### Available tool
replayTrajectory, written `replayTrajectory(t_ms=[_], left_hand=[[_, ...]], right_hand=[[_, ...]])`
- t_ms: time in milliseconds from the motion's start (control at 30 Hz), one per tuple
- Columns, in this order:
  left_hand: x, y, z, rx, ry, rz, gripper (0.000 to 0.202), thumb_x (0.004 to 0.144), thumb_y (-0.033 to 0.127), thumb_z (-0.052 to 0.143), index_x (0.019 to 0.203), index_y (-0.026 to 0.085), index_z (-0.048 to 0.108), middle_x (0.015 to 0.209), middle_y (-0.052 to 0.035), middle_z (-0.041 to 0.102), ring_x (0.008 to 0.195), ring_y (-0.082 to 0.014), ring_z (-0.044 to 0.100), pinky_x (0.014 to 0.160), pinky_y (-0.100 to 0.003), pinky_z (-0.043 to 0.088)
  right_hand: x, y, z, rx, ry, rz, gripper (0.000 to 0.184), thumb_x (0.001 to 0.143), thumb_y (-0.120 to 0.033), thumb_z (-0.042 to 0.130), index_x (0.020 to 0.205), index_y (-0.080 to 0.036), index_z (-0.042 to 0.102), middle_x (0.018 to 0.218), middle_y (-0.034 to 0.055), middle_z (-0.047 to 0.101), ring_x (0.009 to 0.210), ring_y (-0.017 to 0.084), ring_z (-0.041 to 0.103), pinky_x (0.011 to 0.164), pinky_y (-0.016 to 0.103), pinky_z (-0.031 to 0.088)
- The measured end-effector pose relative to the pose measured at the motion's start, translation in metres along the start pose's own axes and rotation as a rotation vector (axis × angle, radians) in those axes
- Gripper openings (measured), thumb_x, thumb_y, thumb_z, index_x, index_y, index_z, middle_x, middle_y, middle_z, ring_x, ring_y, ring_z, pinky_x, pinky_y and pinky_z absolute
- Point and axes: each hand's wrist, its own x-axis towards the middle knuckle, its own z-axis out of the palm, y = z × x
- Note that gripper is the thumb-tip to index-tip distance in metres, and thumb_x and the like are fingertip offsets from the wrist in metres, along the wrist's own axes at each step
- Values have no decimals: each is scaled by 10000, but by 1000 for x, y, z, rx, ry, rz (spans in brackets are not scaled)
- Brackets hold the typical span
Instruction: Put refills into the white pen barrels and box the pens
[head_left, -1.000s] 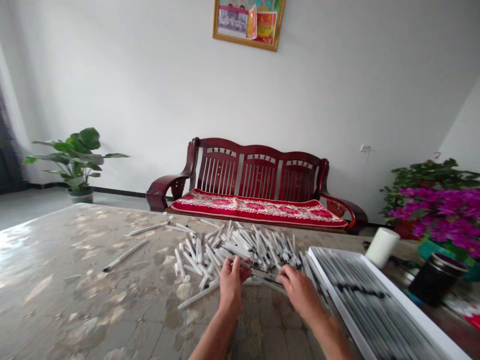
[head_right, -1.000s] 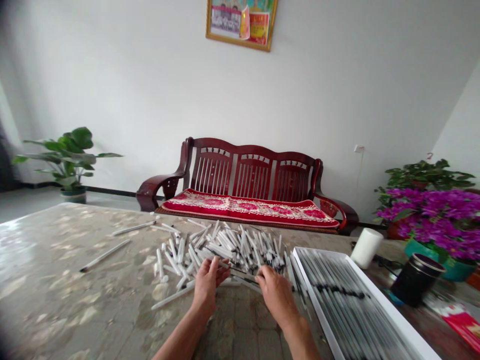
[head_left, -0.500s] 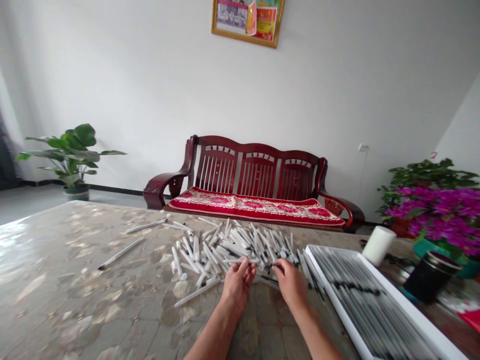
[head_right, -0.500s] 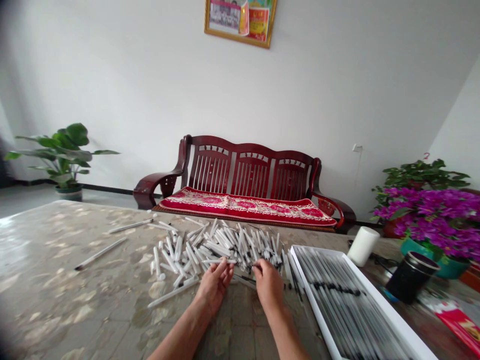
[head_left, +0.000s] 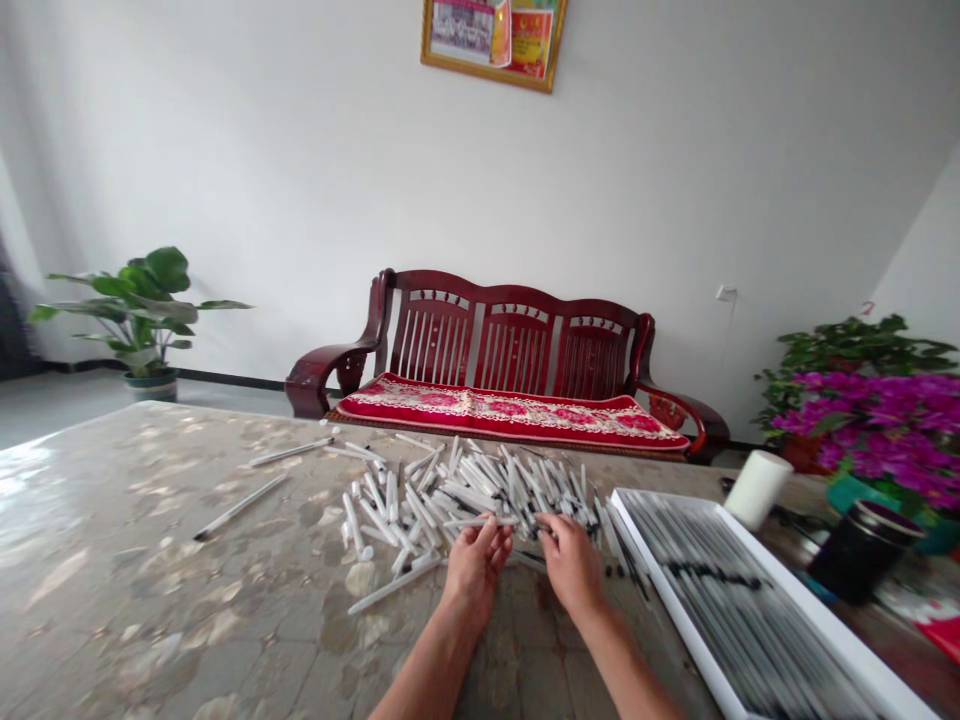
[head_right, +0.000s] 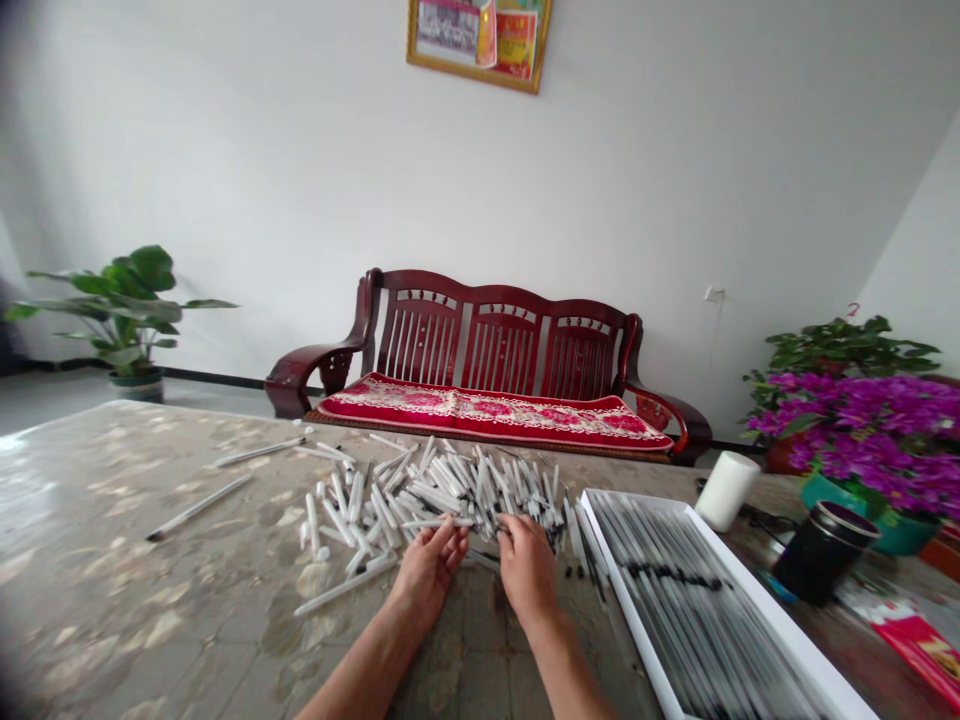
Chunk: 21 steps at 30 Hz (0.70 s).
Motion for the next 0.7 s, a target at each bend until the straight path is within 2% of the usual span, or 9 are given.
replayTrajectory(t_ms=[100,167,233,333,400,567,700], left_hand=[[-1,-1,0,16,-7,3,133,875,18,584,802,129,585,636,-26,686,564,-105,694,554,-192,582],[-2,-2,0,26,-10,9,138,874,13,582,798,128,588,635,-23,683,567,-104,695,560,-190,583],[-3,-3,0,36,-13,13,141,870,10,586,791,127,592,635,-22,680,572,-104,696,564,-187,583],[-3,-5,0,51,-30,6,132,864,19,601,783,123,600,645,-28,685,585,-104,696,573,-186,584],[-3,-6,0,56,-40,-2,122,853,25,621,784,125,603,650,-29,686,591,-107,697,574,-190,584],[-4,-7,0,57,-72,-5,128,794,48,706,785,132,611,669,-27,691,609,-121,704,588,-199,587],[-4,-9,-1,65,-97,-7,142,764,64,741,770,134,617,662,-25,692,607,-123,703,593,-199,585]], right_hand=[[-2,-2,0,299,39,24,222,848,-239,511,957,-213,702,987,77,727,955,232,669,871,343,507],[-3,-6,-1,449,43,70,197,835,-296,535,919,-204,688,930,73,730,904,229,680,822,333,530],[-5,-11,-2,555,33,133,207,817,-348,566,903,-195,678,873,73,728,830,231,685,706,311,547],[-8,-16,-5,646,14,226,268,791,-415,609,914,-187,677,844,82,723,733,234,680,508,269,507],[-9,-17,-6,666,3,252,295,787,-434,619,936,-187,681,864,87,721,719,237,682,465,263,498],[-11,-14,-5,619,-18,173,260,826,-368,566,975,-193,688,975,99,708,787,226,688,580,298,572],[-11,-11,1,561,21,149,240,804,-308,577,997,-189,652,906,86,727,804,221,697,698,322,585]])
